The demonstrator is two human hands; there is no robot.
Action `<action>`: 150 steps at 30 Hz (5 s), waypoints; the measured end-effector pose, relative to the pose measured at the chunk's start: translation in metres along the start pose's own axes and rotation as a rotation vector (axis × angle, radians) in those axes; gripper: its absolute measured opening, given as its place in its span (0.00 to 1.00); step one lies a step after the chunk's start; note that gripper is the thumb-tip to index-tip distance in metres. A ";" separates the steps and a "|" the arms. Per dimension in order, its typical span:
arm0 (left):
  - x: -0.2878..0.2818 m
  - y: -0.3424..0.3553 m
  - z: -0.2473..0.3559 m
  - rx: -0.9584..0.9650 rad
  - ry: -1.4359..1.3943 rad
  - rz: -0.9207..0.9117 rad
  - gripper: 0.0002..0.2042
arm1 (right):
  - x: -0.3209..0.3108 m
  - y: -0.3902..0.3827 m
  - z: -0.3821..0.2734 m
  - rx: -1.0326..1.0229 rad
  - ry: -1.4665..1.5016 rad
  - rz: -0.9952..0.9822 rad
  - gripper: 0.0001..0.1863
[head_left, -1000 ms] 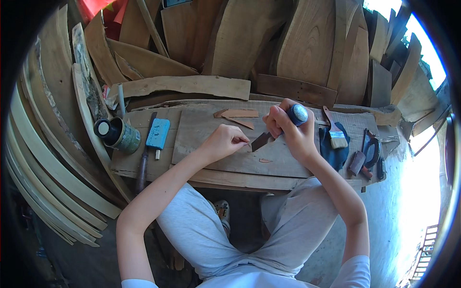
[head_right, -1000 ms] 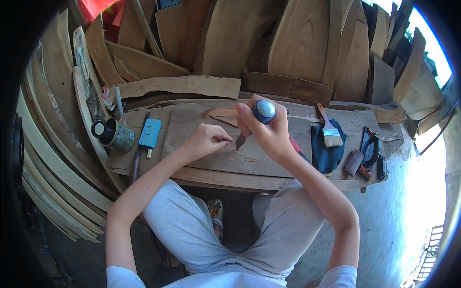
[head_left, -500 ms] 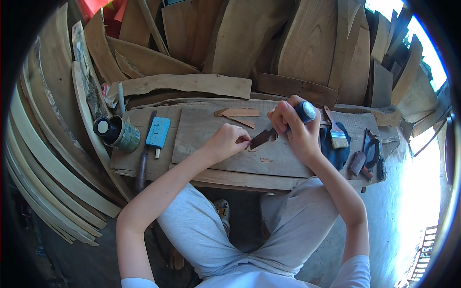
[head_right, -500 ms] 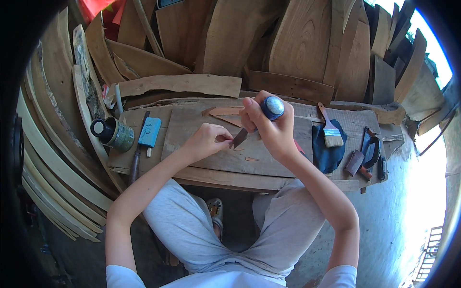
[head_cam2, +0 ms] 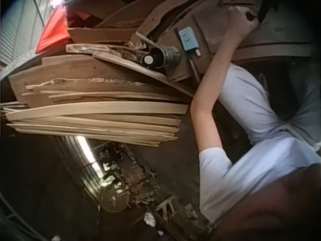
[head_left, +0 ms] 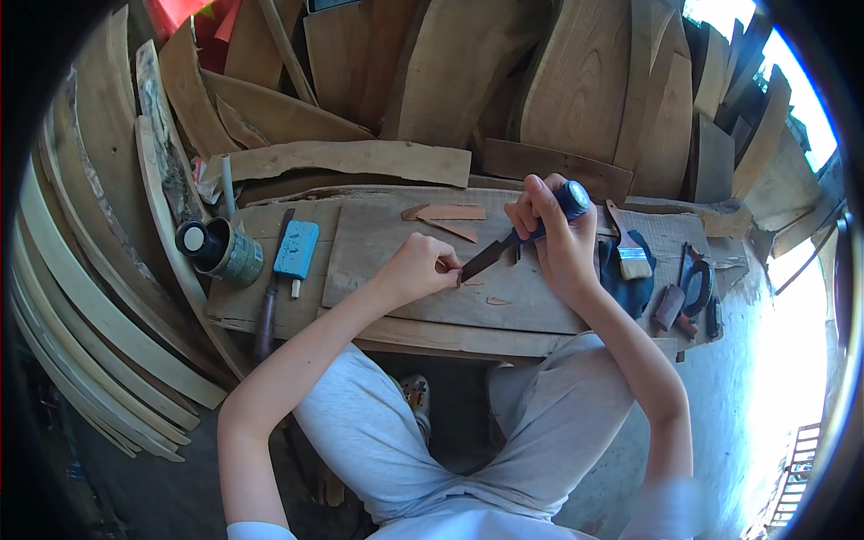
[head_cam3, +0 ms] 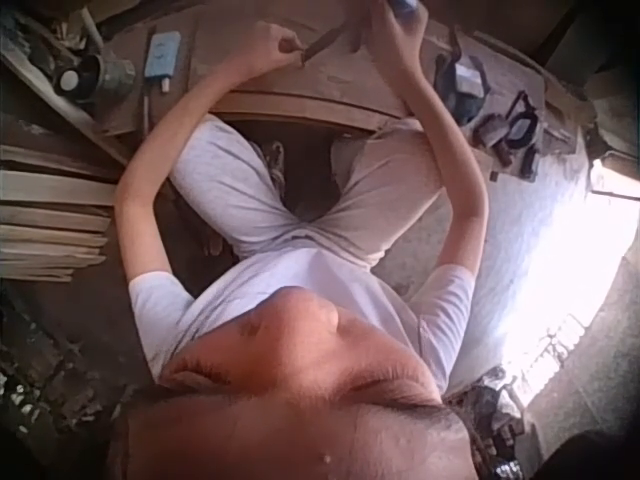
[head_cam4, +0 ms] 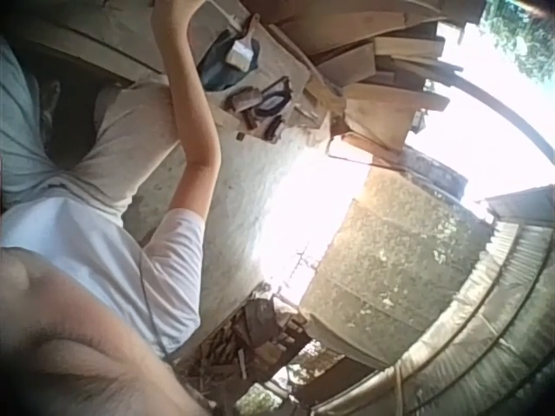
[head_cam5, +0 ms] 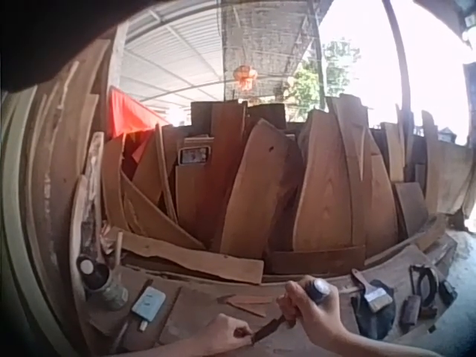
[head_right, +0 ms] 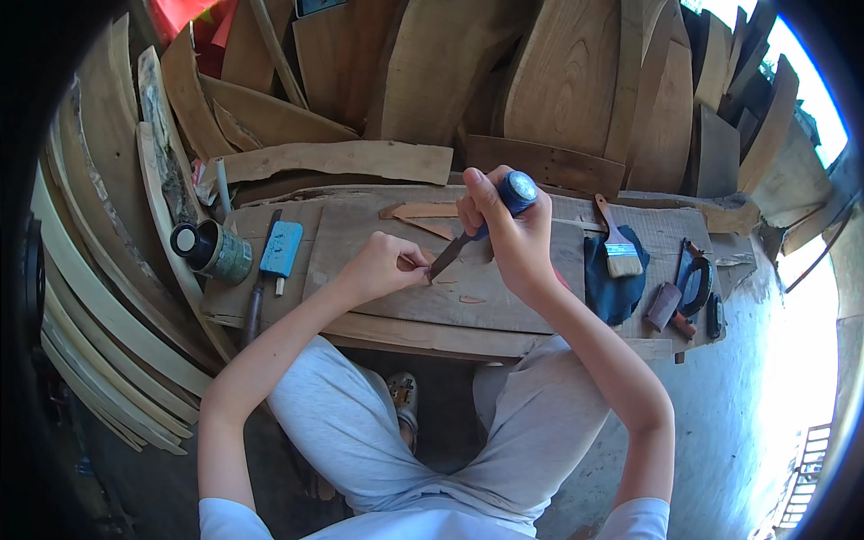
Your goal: Carving a small piece of wood with a chisel and hammer.
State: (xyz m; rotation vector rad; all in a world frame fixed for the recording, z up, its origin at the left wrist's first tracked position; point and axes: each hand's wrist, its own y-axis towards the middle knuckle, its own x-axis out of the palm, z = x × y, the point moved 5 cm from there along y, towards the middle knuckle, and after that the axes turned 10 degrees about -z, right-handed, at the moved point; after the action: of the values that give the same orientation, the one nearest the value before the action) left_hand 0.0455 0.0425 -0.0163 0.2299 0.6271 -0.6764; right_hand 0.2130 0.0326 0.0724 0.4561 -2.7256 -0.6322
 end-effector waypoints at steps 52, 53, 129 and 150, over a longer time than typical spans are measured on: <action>0.014 -0.004 0.013 0.211 0.163 0.064 0.07 | 0.017 -0.006 -0.013 0.000 -0.111 -0.058 0.15; 0.015 -0.004 0.010 0.203 0.196 0.046 0.07 | 0.018 -0.007 -0.006 0.043 -0.141 -0.073 0.14; -0.023 -0.001 -0.069 -0.015 0.468 0.286 0.26 | 0.007 -0.007 -0.015 0.045 -0.434 -0.131 0.17; 0.006 0.045 -0.041 -0.187 0.771 0.177 0.20 | 0.034 -0.025 -0.030 -0.035 -0.509 -0.343 0.14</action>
State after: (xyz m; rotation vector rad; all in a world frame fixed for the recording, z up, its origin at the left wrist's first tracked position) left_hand 0.0593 0.0895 -0.0522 0.3705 1.3826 -0.3372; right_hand 0.1992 -0.0125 0.0941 0.8692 -3.1273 -0.9998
